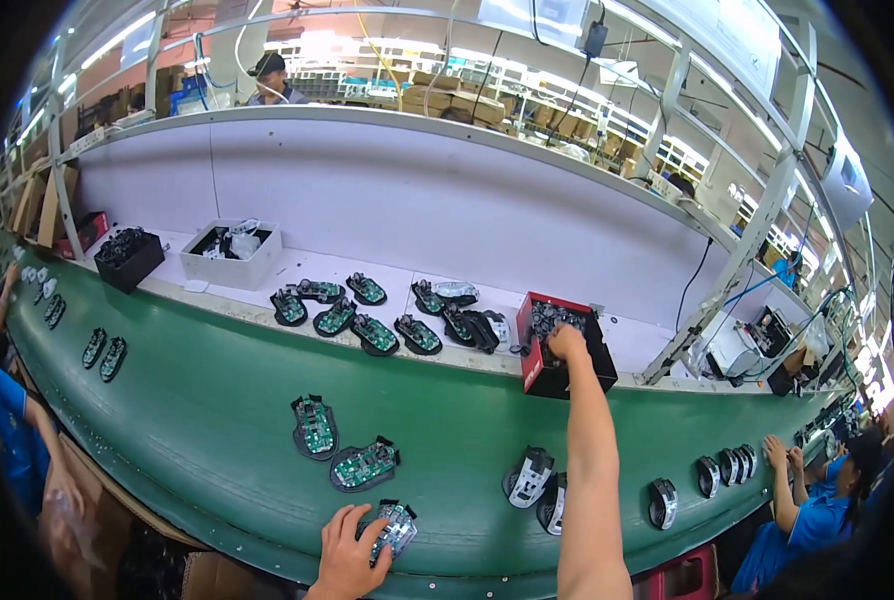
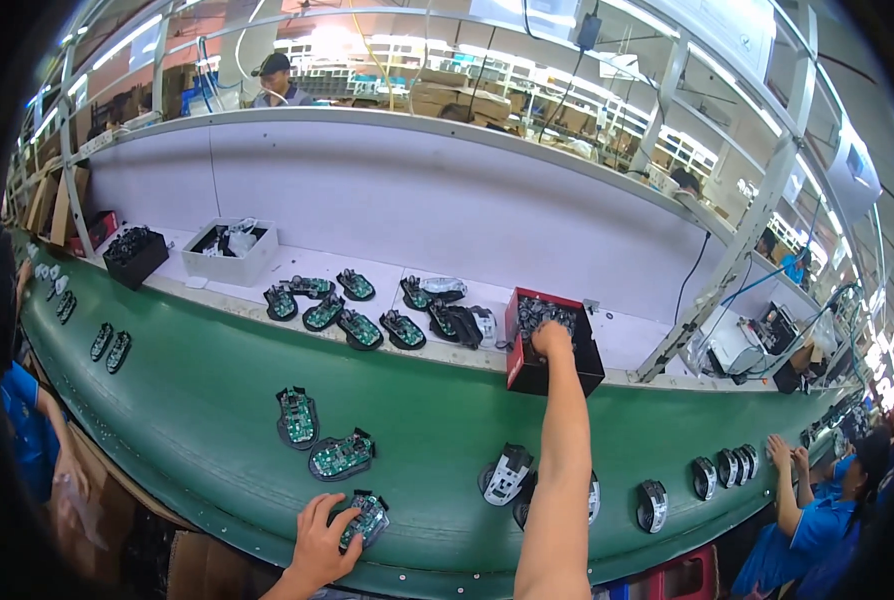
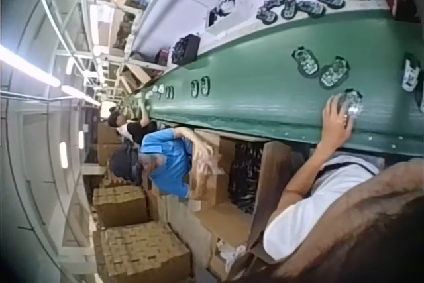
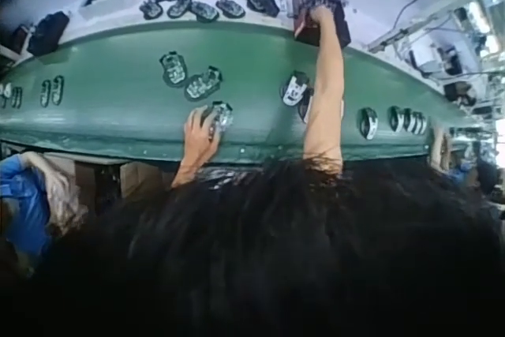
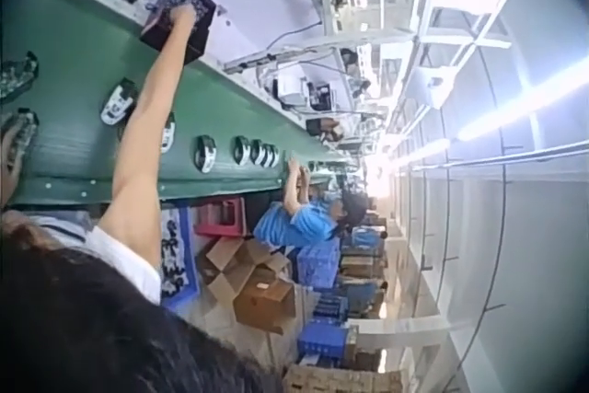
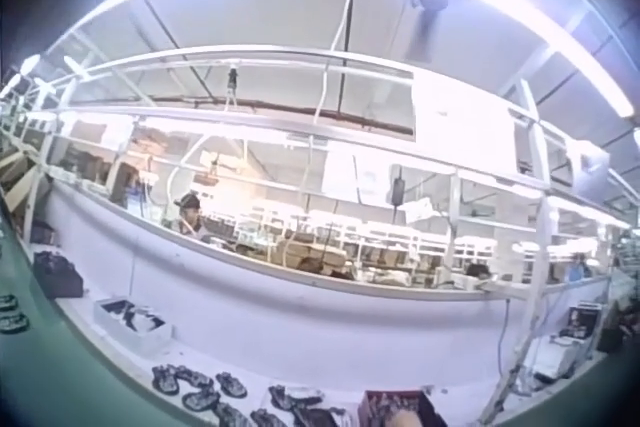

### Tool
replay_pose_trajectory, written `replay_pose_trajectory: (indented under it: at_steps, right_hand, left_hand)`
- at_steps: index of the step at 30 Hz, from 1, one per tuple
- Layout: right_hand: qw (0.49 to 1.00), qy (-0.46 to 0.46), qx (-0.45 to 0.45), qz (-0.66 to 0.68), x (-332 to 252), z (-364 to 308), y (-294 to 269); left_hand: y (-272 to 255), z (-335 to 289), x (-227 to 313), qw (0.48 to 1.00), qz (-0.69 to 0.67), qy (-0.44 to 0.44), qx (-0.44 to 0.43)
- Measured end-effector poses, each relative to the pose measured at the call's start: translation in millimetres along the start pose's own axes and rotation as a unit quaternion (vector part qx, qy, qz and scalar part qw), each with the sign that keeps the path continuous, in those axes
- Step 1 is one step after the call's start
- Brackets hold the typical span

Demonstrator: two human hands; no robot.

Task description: The person assembles computer mice along a conveyor belt, inserting scroll wheels onto circuit board bases by hand, fitting top shells over the bases, and sliding the assembled mice down the line.

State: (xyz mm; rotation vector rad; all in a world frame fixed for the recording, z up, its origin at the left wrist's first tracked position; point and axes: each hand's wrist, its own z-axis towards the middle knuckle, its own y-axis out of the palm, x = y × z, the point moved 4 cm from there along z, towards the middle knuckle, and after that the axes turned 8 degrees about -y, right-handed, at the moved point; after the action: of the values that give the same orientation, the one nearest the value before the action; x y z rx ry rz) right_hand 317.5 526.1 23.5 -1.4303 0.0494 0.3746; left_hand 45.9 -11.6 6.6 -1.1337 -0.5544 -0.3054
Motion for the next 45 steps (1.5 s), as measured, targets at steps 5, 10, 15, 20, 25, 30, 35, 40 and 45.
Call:
replay_pose_trajectory:
  at_steps: [5,10,15,20,25,30,35,40,45]
  right_hand:
    - [0.985,-0.029,0.114,0.122,26.8,10.9,-45.6]
    - [0.98,-0.031,0.079,0.182,-28.7,-7.6,-56.5]
    - [0.971,-0.192,0.077,-0.122,-92.3,-15.7,-53.6]
    - [0.893,-0.225,-0.076,-0.383,-147.3,-16.5,9.9]
    - [0.905,-0.133,-0.122,-0.385,-122.2,-1.1,48.4]
    - [0.897,-0.182,-0.058,-0.399,-119.0,-12.9,46.3]
    - [0.915,-0.217,0.032,-0.337,-131.6,-54.8,-13.1]
    - [0.908,-0.416,0.042,-0.001,-204.7,-221.6,-89.5]
    - [0.847,-0.519,0.022,0.112,-245.9,-418.1,-95.9]
  left_hand:
    - [3.0,7.1,2.0,0.999,-0.031,0.017,-0.016]
    - [-0.8,1.5,-3.7,0.999,-0.027,0.007,-0.019]
    - [1.0,2.0,-2.3,0.999,-0.028,0.022,-0.033]
    - [-1.3,1.9,-5.6,0.999,-0.03,0.024,-0.034]
    - [-0.3,4.7,-3.1,0.997,-0.047,0.035,-0.043]
    - [-0.9,-2.4,2.6,0.997,-0.041,0.039,-0.051]
    - [2.5,-0.9,9.3,0.993,-0.103,0.045,-0.048]
    - [-14.5,-0.9,0.8,0.878,-0.471,-0.066,-0.061]
    - [16.7,-7.5,38.6,0.455,-0.801,-0.315,-0.228]
